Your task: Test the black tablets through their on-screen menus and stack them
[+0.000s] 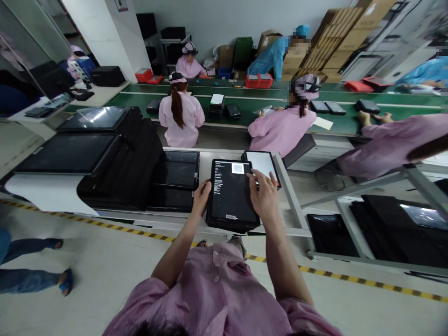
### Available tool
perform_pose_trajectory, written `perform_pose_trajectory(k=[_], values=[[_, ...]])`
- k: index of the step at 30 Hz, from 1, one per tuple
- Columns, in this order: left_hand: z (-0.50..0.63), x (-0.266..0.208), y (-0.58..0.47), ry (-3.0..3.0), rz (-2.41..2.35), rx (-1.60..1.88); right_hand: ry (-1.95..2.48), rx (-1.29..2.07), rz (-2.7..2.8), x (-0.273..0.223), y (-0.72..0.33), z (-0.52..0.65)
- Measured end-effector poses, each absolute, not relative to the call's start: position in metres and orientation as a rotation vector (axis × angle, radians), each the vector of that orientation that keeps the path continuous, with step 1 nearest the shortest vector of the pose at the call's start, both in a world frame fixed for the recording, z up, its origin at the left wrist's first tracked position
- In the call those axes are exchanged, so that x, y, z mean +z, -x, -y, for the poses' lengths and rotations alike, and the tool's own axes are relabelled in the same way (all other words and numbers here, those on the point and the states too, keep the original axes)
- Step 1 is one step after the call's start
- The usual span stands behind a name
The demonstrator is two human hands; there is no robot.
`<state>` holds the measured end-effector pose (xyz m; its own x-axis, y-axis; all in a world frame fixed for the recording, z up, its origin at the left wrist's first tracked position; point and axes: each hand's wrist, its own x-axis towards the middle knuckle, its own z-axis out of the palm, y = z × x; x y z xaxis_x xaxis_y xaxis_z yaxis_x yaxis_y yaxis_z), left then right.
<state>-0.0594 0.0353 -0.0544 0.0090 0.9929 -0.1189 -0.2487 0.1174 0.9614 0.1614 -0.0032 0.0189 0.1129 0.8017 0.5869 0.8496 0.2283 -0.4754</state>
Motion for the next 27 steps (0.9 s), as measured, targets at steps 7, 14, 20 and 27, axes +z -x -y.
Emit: perform_pose_trajectory(k=[7, 14, 20, 27], values=[[-0.035, -0.052, 0.059, -0.923, -1.106, 1.234, 1.5, -0.005, 1.775, 0.021, -0.165, -0.004], [-0.035, -0.053, 0.058, -0.924, -1.11, 1.221, 1.494, 0.026, 1.801, 0.021, -0.168, -0.007], [-0.035, -0.054, 0.057, -0.907, -1.104, 1.232, 1.538, 0.064, 1.827, 0.017, -0.17, -0.01], [-0.035, -0.049, 0.056, -0.891, -1.114, 1.25, 1.474, 0.011, 1.738, 0.017, -0.168, -0.004]])
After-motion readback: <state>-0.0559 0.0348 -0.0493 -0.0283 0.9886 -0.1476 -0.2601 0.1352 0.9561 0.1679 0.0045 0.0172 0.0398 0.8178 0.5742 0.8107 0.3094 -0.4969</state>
